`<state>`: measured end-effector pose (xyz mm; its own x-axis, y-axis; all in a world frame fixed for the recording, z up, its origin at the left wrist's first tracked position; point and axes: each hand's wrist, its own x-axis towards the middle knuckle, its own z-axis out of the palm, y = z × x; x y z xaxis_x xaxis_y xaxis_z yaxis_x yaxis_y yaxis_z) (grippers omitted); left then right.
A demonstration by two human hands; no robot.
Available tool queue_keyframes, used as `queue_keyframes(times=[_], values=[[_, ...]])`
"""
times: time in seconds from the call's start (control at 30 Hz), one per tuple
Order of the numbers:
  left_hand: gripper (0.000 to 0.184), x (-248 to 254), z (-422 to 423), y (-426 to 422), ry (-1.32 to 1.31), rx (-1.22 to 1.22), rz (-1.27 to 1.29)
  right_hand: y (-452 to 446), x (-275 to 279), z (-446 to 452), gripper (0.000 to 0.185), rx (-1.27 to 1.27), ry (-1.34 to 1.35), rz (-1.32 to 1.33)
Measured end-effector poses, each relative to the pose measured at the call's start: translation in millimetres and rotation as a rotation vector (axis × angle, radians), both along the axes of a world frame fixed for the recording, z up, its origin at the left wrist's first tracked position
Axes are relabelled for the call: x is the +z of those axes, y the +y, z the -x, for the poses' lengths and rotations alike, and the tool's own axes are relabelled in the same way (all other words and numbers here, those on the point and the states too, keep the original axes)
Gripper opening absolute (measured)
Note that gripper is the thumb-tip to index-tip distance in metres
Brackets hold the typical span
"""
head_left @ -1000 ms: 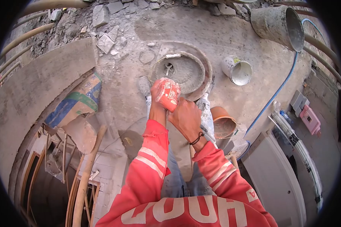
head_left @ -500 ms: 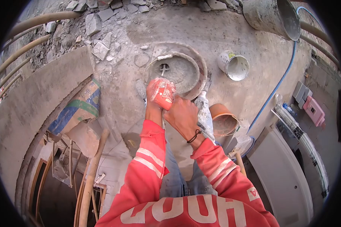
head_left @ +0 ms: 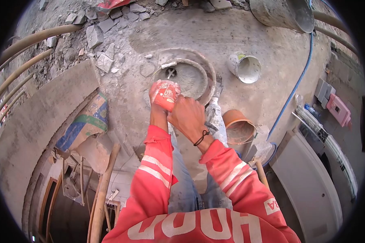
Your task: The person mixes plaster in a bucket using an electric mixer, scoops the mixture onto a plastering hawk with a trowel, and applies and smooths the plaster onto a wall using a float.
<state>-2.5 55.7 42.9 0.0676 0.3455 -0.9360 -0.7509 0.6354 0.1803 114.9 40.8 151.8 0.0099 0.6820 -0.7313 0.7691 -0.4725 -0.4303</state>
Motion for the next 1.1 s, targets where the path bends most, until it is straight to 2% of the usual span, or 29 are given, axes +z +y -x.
queue_keyframes(times=[0.2, 0.37, 0.47, 0.63, 0.87, 1.1], values=[[0.038, 1, -18, 14, -0.014, -0.050, 0.009, 9, -5, -16, 0.022, -0.010, -0.038, -0.011], [0.040, -44, -31, 6, -0.268, -0.067, 0.039, 5, -8, -40, 0.025, -0.064, -0.067, 0.003], [0.040, -48, -46, -1, -0.351, -0.106, -0.046, -2, -5, -50, 0.026, -0.126, -0.100, 0.038], [0.034, -42, -73, -12, -0.341, -0.129, 0.168, -31, -9, -60, 0.028, -0.265, -0.125, 0.074], [0.036, -39, -86, -34, -0.378, -0.213, 0.235, -67, -10, -57, 0.030, -0.374, -0.155, 0.052], [0.035, -41, -76, -59, -0.423, -0.235, 0.184, -92, -12, -41, 0.028, -0.397, -0.180, -0.028]])
